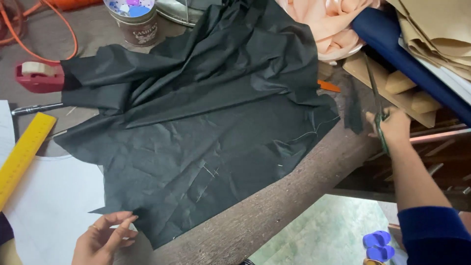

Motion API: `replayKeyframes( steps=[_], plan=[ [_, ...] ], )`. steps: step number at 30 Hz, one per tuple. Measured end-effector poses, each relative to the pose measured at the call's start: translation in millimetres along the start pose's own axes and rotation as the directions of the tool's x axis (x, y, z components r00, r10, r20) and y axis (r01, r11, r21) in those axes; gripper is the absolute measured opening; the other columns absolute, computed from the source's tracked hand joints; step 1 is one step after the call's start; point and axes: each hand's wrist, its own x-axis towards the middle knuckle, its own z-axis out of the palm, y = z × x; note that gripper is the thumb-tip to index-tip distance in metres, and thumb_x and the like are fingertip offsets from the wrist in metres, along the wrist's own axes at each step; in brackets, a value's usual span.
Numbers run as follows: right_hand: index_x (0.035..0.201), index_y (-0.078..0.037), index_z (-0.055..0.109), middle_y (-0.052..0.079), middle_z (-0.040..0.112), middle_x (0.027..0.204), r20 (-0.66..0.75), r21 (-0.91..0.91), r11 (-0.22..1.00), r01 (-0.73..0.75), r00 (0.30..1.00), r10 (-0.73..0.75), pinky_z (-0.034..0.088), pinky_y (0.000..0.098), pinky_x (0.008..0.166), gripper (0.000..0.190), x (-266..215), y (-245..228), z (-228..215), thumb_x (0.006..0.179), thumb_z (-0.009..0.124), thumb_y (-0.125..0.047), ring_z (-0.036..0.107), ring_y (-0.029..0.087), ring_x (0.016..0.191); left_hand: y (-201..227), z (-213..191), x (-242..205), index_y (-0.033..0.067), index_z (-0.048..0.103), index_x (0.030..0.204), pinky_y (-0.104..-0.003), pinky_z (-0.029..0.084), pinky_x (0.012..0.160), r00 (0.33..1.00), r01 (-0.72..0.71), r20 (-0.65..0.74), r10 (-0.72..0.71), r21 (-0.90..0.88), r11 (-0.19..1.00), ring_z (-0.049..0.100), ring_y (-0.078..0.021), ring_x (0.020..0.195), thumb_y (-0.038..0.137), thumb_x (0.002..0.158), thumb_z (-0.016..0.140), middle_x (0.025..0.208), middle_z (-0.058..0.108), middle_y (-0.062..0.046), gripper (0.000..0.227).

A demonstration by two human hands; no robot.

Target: The person uses shears to cut a piece of black fabric along marked lines on a wooden table. After cutting, the person removes the cut piece and smooths the remaining fabric with their hands.

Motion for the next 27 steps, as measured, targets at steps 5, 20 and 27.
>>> replayKeyframes(
  steps=[5,20,27],
  plan=[
    [0.094,-0.003,0.058,0.014,0.061,0.084,0.058,0.09,0.946,-0.311,0.95,0.307,0.056,0.0367,0.06,0.033,-15.9,14.1,33.3,0.095,0.069,-0.033,0.059,0.025,0.071,-18.7,2.6,3.0,-0.0101,0.07,0.108,-0.037,0.055,0.07,0.987,-0.159,0.031,0.159,-0.003,0.987,0.066,-0.0308,0.07,0.005,0.087,0.065,0.088,0.073,-0.024,0.026],
    [0.113,0.004,0.062,0.022,0.066,0.105,-0.278,-0.134,0.991,-0.016,0.96,-0.022,0.052,0.0436,0.072,0.065,40.9,158.0,136.1,0.083,0.096,-0.043,0.064,0.034,0.092,-28.6,23.6,-9.6,0.019,0.073,0.09,-0.034,0.051,0.07,0.879,-0.449,0.212,0.428,0.673,0.588,0.067,-0.0181,0.076,0.024,0.087,0.06,0.09,0.066,0.004,0.014],
    [0.12,0.003,0.054,0.029,0.056,0.112,-0.191,0.009,0.998,-0.058,0.98,0.059,0.06,0.0507,0.049,0.054,41.1,158.3,146.7,0.09,0.09,-0.022,0.064,0.041,0.084,-27.1,69.5,-1.8,0.0076,0.071,0.095,-0.042,0.048,0.06,0.566,-0.752,0.423,0.708,0.616,0.234,0.055,-0.0291,0.077,0.012,0.09,0.06,0.086,0.057,-0.006,0.013]
  ],
)
